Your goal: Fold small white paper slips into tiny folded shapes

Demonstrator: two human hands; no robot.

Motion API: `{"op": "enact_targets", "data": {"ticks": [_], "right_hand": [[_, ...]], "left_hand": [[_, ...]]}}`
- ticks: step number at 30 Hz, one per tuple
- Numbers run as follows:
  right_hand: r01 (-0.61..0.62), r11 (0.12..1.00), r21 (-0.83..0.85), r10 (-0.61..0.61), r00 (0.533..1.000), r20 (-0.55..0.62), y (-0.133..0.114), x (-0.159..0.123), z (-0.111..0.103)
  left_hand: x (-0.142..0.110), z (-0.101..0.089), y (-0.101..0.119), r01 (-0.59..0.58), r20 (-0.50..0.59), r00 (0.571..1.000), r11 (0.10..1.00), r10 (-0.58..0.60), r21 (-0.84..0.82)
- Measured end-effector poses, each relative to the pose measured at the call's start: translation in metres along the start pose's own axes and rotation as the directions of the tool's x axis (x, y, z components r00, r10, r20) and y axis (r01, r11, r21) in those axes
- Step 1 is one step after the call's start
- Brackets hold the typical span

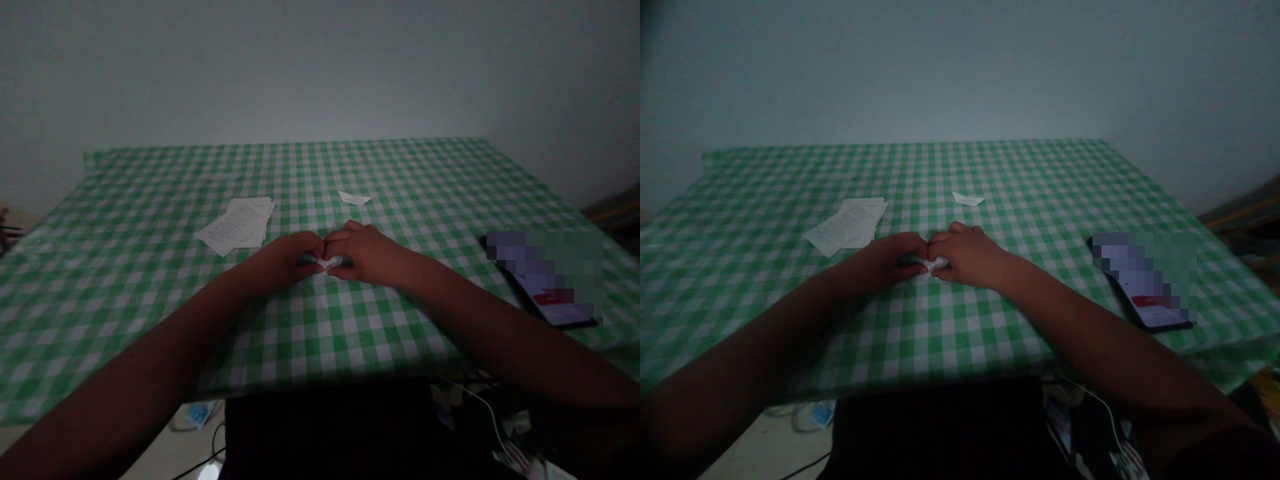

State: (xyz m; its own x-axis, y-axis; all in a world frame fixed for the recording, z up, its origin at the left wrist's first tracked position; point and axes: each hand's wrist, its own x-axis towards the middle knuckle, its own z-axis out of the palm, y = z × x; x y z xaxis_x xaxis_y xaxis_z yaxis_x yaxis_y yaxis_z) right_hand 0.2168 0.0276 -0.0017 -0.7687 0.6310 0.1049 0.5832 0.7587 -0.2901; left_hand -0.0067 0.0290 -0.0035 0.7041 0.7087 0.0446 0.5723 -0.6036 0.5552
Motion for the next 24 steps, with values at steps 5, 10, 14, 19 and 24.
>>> {"op": "enact_targets", "data": {"ticks": [5, 10, 14, 19, 24], "right_hand": [[0.016, 0.999, 0.031, -0.016, 1.000, 0.007, 0.002, -0.003, -0.001], [0.077, 0.988, 0.134, -0.078, 0.997, 0.006, 0.011, -0.007, 0.000], [0.124, 0.976, 0.179, -0.124, 0.992, -0.010, 0.012, -0.010, -0.004], [0.185, 0.962, 0.200, -0.181, 0.983, -0.037, 0.009, -0.012, -0.007], [0.014, 0.982, 0.189, 0.009, 0.992, -0.123, 0.015, -0.009, -0.006]], "left_hand": [[-0.001, -0.002, 0.002, -0.012, 0.011, 1.000, 1.000, 0.012, -0.007], [-0.002, -0.003, 0.001, -0.076, 0.034, 0.997, 0.997, 0.076, -0.014], [-0.004, -0.004, -0.001, -0.126, -0.013, 0.992, 0.992, 0.126, 0.015], [-0.006, -0.004, 0.000, -0.126, 0.002, 0.992, 0.988, 0.126, 0.087], [-0.003, 0.001, 0.001, -0.231, -0.002, 0.973, 0.971, 0.232, 0.055]]}}
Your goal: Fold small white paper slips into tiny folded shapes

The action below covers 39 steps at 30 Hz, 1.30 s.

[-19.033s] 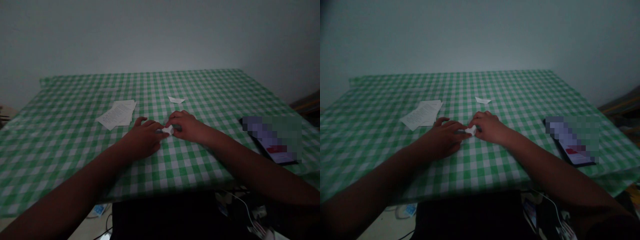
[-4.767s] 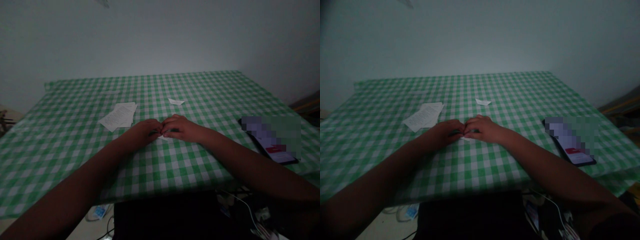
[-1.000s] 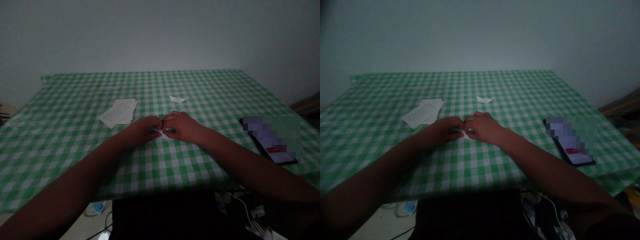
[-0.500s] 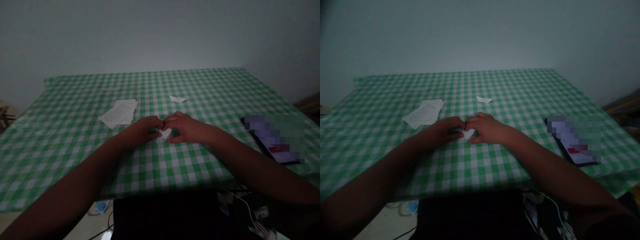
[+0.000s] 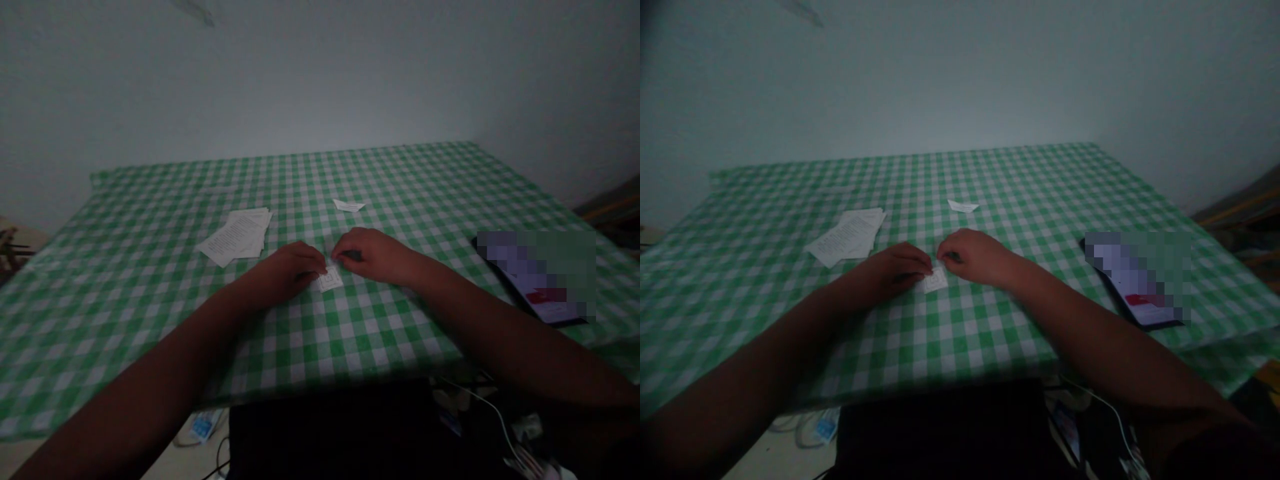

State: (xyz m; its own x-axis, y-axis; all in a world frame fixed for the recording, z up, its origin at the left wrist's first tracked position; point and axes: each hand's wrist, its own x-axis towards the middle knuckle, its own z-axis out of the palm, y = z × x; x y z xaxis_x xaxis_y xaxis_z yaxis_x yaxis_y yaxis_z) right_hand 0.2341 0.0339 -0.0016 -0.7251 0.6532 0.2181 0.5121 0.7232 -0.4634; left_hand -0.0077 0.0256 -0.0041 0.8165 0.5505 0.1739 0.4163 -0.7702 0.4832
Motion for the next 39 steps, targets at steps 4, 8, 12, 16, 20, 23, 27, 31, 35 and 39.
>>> {"op": "enact_targets", "data": {"ticks": [4, 8, 12, 16, 20, 23, 27, 31, 35, 39], "right_hand": [[-0.169, 0.986, -0.016, 0.167, 0.982, -0.089, 0.000, 0.002, 0.007], [-0.180, 0.981, -0.068, 0.174, 0.982, -0.079, -0.006, 0.002, 0.020], [-0.193, 0.977, -0.092, 0.184, 0.978, -0.094, -0.013, 0.001, 0.028], [-0.204, 0.976, -0.076, 0.198, 0.977, -0.077, -0.016, 0.001, 0.030], [-0.220, 0.974, -0.054, 0.217, 0.975, -0.053, -0.016, 0.002, 0.031], [-0.230, 0.973, -0.013, 0.229, 0.972, -0.044, -0.015, 0.002, 0.031], [-0.230, 0.973, -0.016, 0.228, 0.971, -0.068, -0.016, 0.002, 0.030], [-0.239, 0.971, -0.021, 0.237, 0.969, -0.071, -0.016, 0.002, 0.030], [-0.240, 0.971, -0.017, 0.239, 0.969, -0.062, -0.016, 0.002, 0.030], [-0.259, 0.965, -0.035, 0.257, 0.965, -0.058, -0.017, 0.003, 0.031]], "left_hand": [[0.001, 0.002, 0.001, -0.016, 0.001, 1.000, 1.000, 0.016, 0.004], [0.001, 0.004, 0.002, 0.009, -0.008, 1.000, 1.000, -0.009, 0.025], [0.002, 0.009, 0.000, 0.018, -0.033, 0.999, 0.999, -0.020, -0.035], [0.002, 0.012, -0.002, 0.031, -0.062, 0.997, 0.993, -0.039, -0.115], [0.003, 0.011, -0.001, 0.054, -0.048, 0.997, 0.986, -0.062, -0.155], [0.003, 0.010, 0.000, 0.058, -0.047, 0.997, 0.983, -0.067, -0.174], [0.003, 0.011, 0.000, 0.065, -0.054, 0.996, 0.982, -0.076, -0.180], [0.003, 0.010, 0.000, 0.074, -0.046, 0.995, 0.981, -0.083, -0.178], [0.004, 0.010, 0.001, 0.082, -0.038, 0.995, 0.982, -0.089, -0.171], [0.004, 0.009, 0.001, 0.085, -0.028, 0.995, 0.983, -0.091, -0.163]]}}
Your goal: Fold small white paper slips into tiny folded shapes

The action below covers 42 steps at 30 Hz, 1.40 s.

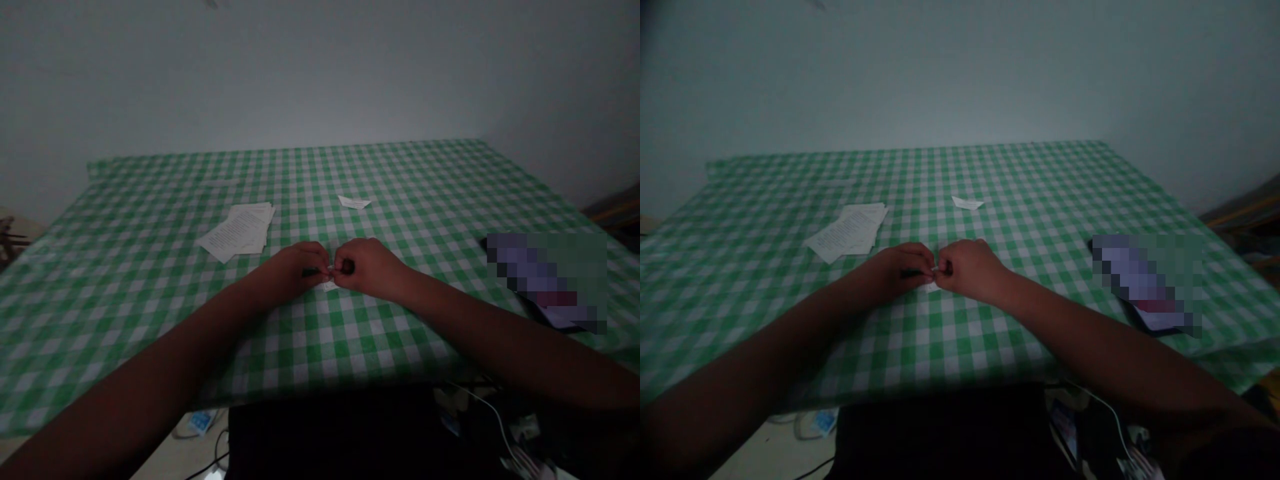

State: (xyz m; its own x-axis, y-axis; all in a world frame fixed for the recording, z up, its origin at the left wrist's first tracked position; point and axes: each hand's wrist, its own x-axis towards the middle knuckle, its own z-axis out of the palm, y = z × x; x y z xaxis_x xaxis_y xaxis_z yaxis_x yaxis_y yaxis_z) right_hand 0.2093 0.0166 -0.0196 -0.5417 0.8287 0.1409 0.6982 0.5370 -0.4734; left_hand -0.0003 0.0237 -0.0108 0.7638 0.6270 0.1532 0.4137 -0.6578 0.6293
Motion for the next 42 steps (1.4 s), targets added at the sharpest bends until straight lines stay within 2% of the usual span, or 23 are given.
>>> {"op": "enact_targets", "data": {"ticks": [9, 17, 25, 30, 35, 38, 42], "right_hand": [[-0.073, 0.994, -0.083, 0.070, 0.997, -0.039, -0.007, 0.000, 0.002], [-0.137, 0.983, -0.120, 0.129, 0.989, -0.077, 0.008, 0.007, -0.005], [-0.008, 0.997, 0.076, 0.013, 0.997, -0.071, 0.017, 0.003, -0.013], [0.100, 0.994, 0.036, -0.100, 0.995, -0.014, 0.016, 0.002, -0.009], [0.251, 0.968, 0.029, -0.252, 0.967, 0.041, 0.020, 0.002, -0.010], [0.261, 0.965, -0.009, -0.260, 0.963, 0.074, 0.017, 0.001, -0.010], [0.213, 0.974, -0.082, -0.205, 0.974, 0.090, 0.012, 0.000, -0.009]], "left_hand": [[0.000, -0.001, -0.001, -0.012, 0.019, 1.000, 1.000, 0.012, 0.004], [0.000, -0.002, 0.002, 0.035, 0.031, 0.999, 0.999, -0.036, 0.029], [0.000, -0.003, 0.000, -0.001, 0.027, 1.000, 1.000, 0.001, 0.005], [0.000, -0.003, 0.000, -0.014, 0.026, 1.000, 1.000, 0.013, 0.012], [-0.002, -0.003, -0.003, -0.062, 0.039, 0.997, 0.998, 0.061, 0.033], [-0.004, -0.003, -0.004, -0.068, 0.038, 0.997, 0.995, 0.065, 0.071], [-0.005, -0.001, 0.000, -0.069, 0.016, 0.998, 0.993, 0.068, 0.099]]}}
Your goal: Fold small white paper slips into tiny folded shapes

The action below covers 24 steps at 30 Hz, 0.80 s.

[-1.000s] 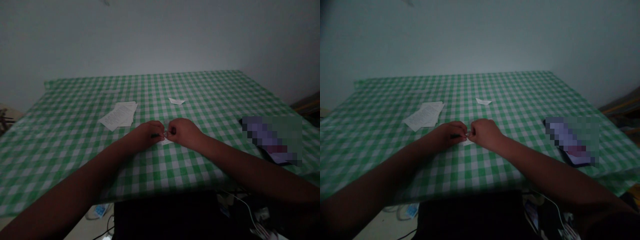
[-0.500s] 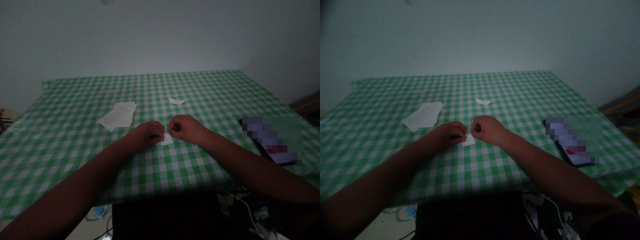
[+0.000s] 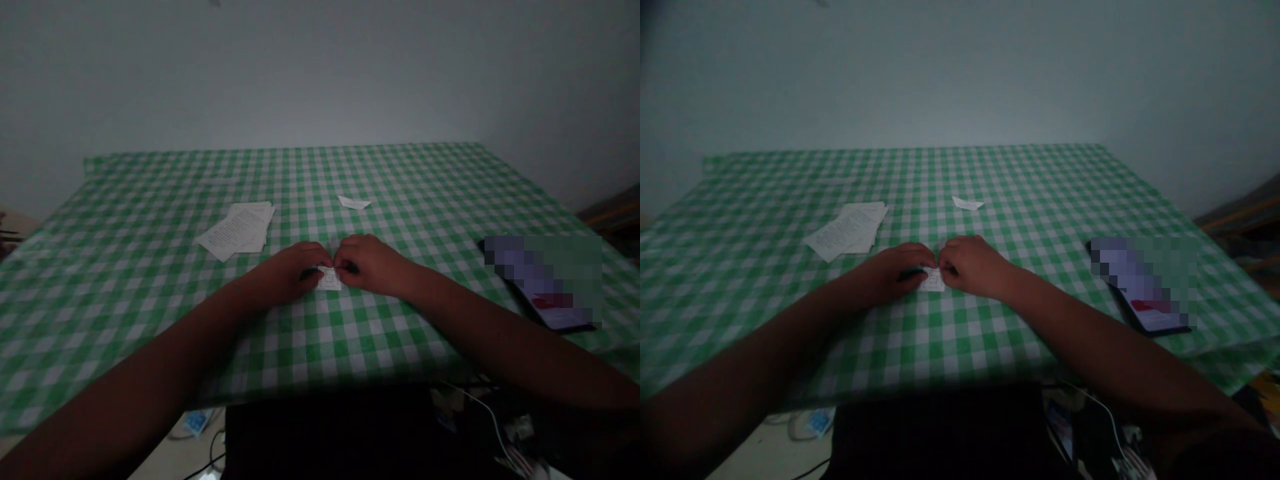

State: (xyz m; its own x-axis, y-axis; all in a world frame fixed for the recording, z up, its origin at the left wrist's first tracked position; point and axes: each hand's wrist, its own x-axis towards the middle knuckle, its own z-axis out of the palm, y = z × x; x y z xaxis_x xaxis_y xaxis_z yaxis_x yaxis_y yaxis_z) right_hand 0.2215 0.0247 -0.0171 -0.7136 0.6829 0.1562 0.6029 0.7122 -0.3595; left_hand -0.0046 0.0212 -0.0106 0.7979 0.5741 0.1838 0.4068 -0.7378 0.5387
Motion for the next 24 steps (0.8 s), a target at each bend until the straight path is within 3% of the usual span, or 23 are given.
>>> {"op": "enact_targets", "data": {"ticks": [6, 12, 18, 24], "right_hand": [[-0.017, 0.999, -0.050, 0.017, 1.000, 0.000, 0.000, 0.001, 0.002], [0.053, 0.994, 0.093, -0.049, 0.998, -0.044, 0.007, 0.000, 0.001], [0.101, 0.989, 0.112, -0.098, 0.995, -0.031, 0.005, -0.002, -0.003], [0.130, 0.968, 0.216, -0.114, 0.990, -0.087, 0.000, -0.003, -0.004]], "left_hand": [[0.005, 0.007, 0.004, 0.089, -0.036, 0.995, 0.996, -0.089, 0.011], [0.003, 0.012, 0.003, 0.123, -0.059, 0.991, 0.992, -0.122, 0.014], [0.001, 0.009, 0.006, 0.093, -0.072, 0.993, 0.995, -0.094, -0.020], [0.001, 0.002, 0.009, 0.176, -0.114, 0.976, 0.980, -0.186, -0.094]]}}
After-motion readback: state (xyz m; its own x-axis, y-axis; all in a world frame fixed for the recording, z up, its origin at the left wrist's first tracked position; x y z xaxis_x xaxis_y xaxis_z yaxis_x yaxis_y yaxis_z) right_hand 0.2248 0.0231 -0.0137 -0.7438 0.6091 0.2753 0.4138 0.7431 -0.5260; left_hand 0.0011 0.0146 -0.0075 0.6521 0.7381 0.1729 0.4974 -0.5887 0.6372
